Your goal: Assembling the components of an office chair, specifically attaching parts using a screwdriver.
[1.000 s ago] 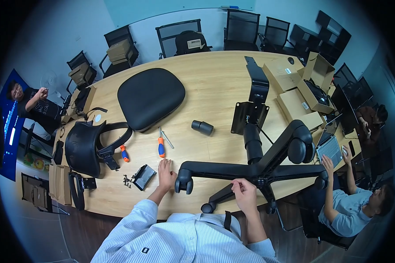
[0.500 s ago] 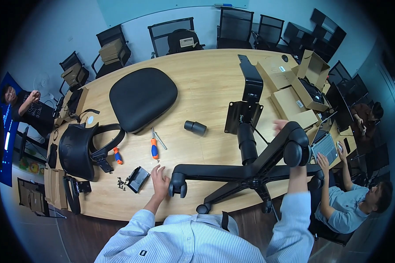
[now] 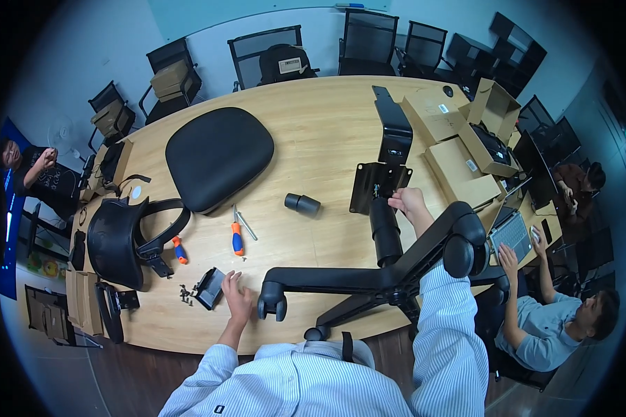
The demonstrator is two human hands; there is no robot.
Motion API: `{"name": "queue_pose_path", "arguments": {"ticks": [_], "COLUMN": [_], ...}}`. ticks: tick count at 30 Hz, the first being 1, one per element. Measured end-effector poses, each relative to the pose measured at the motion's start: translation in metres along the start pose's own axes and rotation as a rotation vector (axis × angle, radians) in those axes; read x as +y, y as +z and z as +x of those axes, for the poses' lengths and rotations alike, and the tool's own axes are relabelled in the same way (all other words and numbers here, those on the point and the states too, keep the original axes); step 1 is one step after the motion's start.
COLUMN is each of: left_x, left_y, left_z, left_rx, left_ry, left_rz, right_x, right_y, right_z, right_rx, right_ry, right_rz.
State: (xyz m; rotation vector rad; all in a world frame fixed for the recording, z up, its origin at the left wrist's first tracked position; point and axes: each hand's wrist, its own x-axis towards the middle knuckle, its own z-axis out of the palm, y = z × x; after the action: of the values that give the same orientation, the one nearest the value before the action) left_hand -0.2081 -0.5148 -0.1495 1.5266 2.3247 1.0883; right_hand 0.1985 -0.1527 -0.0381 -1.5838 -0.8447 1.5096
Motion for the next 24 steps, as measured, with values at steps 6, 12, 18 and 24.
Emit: {"name": "queue_pose_path", "arguments": {"ticks": [6, 12, 18, 24], "left_x": [0.006, 0.007, 0.005, 0.01], "left_y": [0.002, 0.004, 0.003, 0.007], "left_z": [0.006, 0.01, 0.011, 0.011], "left_rx": [-0.013, -0.003, -0.015, 0.002], "left_ry": [0.027, 0.046, 0.038, 0.057], "left_rz": [-0.006, -0.046, -0.058, -0.059], "right_x": [-0.007, -0.004, 0.001, 0.003], "right_y": [0.004, 0.001, 0.004, 0.001], "right_z": [-0.007, -0.005, -0.005, -0.001], "right_rx": [-0.055, -0.023, -0.029, -0.02], "right_ry": [-0.015, -0.017, -0.049, -0.065], "right_rz": [-0.209, -0.216, -0.286, -0.374]}}
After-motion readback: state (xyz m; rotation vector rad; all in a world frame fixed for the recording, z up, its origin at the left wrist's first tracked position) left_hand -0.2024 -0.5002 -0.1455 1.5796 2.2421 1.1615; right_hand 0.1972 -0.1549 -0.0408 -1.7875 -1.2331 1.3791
